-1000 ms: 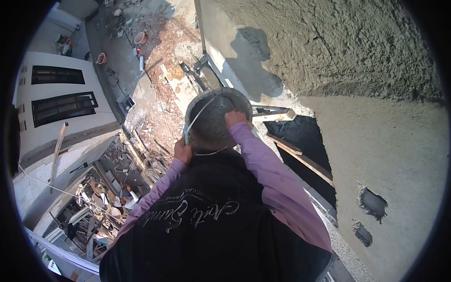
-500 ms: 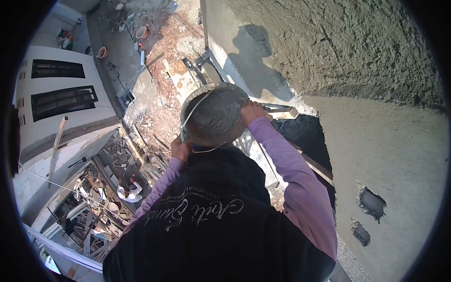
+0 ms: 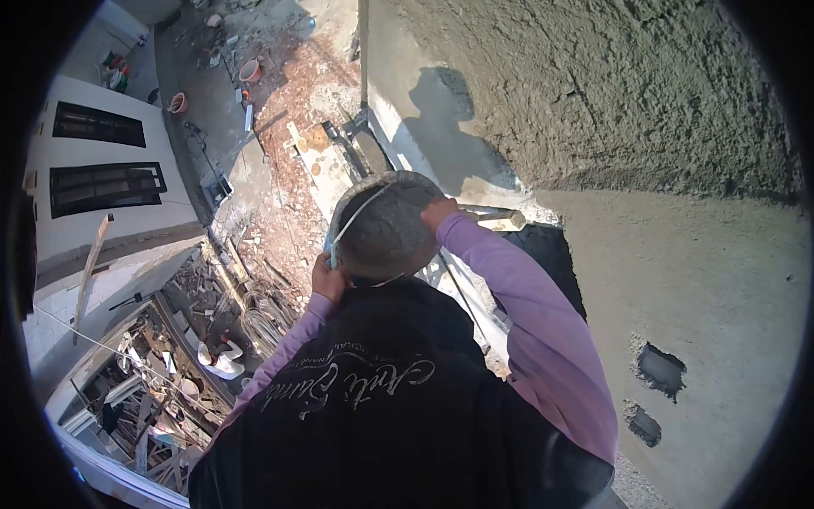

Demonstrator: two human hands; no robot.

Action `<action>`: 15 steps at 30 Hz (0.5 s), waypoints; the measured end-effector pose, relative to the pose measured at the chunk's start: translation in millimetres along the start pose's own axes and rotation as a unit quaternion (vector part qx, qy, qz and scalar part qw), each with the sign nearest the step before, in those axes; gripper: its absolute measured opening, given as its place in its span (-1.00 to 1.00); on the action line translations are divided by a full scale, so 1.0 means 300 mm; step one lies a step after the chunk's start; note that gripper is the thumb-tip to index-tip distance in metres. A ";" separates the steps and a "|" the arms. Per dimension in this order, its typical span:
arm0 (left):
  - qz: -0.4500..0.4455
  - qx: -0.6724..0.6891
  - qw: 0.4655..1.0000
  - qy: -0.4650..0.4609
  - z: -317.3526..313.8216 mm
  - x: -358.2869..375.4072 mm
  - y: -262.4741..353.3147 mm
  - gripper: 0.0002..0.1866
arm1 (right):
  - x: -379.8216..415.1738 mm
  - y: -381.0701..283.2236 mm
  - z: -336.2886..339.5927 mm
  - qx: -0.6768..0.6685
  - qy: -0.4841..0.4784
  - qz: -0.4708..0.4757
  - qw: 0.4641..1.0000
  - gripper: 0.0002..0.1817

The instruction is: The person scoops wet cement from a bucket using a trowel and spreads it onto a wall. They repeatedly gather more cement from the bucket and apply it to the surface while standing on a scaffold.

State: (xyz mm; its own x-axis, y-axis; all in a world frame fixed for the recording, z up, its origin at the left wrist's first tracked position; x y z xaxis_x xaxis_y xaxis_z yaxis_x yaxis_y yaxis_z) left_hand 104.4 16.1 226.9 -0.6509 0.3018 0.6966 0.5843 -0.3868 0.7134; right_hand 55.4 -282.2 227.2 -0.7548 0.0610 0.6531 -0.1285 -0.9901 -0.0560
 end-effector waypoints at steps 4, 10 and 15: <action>0.007 -0.032 0.999 0.000 0.012 -0.018 0.001 -0.55 | 0.009 -0.105 -0.147 -0.174 -0.041 -0.001 0.984 -0.68; -0.002 -0.039 0.999 0.006 0.021 -0.040 -0.003 -0.58 | 0.032 -0.219 -0.254 -0.551 -0.005 -0.019 0.834 -0.69; 0.060 0.012 0.998 0.001 0.057 -0.021 0.015 -0.63 | 0.001 -0.226 -0.206 -0.917 -0.154 -0.136 0.341 -0.72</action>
State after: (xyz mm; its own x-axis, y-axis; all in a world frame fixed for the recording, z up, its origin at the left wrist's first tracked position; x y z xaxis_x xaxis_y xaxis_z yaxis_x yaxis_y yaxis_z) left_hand 119.4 27.3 227.1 -0.5762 0.2525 0.7773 0.6701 -0.3985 0.6263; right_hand 24.1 -207.2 184.7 -0.4870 -0.1759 0.8555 -0.5663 0.8093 -0.1560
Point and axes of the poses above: each hand's wrist, its own x-axis away from the middle knuckle, its own z-axis out of the back of the hand, y = z × x, the point moved 1 cm from there along -x, towards the middle knuckle, and after that the axes turned 9 degrees about -x, right-handed, at the moved point
